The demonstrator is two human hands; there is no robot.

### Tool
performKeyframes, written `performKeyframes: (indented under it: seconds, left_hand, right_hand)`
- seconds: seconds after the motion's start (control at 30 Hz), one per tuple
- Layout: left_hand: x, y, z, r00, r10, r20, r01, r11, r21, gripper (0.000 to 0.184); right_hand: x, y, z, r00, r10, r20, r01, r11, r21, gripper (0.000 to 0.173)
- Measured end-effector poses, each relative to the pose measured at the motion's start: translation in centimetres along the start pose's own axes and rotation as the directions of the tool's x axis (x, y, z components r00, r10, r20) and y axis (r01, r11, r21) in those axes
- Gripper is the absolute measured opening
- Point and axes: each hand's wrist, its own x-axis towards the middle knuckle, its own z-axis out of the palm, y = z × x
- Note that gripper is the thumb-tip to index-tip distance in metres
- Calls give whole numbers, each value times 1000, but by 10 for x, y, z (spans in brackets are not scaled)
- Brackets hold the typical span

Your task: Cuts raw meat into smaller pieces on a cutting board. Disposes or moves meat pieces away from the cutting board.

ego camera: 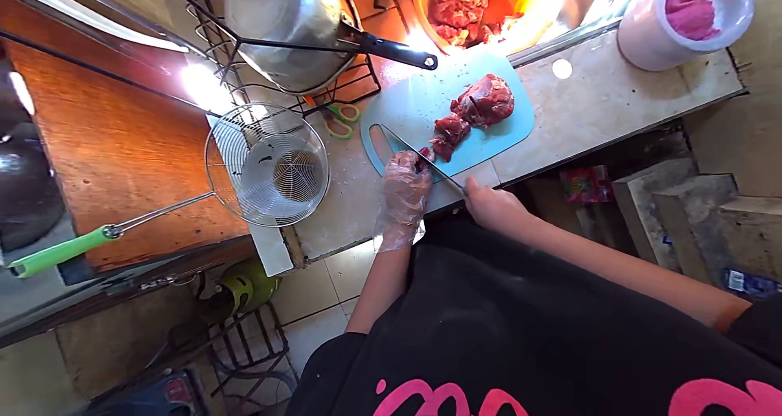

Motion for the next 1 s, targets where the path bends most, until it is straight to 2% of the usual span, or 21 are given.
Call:
performKeyframes:
  seconds: [0.1,0.2,0.3,0.43,0.63,0.77,0.87,0.93,1.0]
  left_hand:
    - [3,5,1,1000,-16,-17,15,999,-36,20]
    - [-1,7,-1,1000,-13,12,14,1000,-18,22]
    - [-8,4,1,997,47,60,-49,998,28,22]
    - [-5,10,0,995,-21,95,25,999,-38,19]
    - [5,-9,-29,993,-111,33,110,993,44,20]
    - [10,-20,-24,998,-62,-11,63,996,63,15]
    - [6,-14,-22,994,-110,-4,110,994,5,20]
    - [10,-12,-24,990,-133,-34,133,991,-13,27]
    - [17,-15,-22,992,-102,-72,100,995,-28,29]
  right_hand:
    - [-18,12,0,997,27,67,-25,999,-33,39]
    - [-1,2,-1,1000,-4,8,4,1000,-11,35]
    - [14,-10,0,997,-44,-56,44,999,9,32]
    - [17,8,-6,993,-101,-65,104,994,35,37]
    - [2,19,1,995,-91,-35,92,995,28,41]
    - [1,9,-7,997,-76,-18,77,997,23,41]
    - [6,17,-8,989,-143,-27,145,988,57,40]
    - [6,30,-8,974,-214,-81,221,971,90,40]
    - [1,43,-2,958,-239,-159,260,957,126,40]
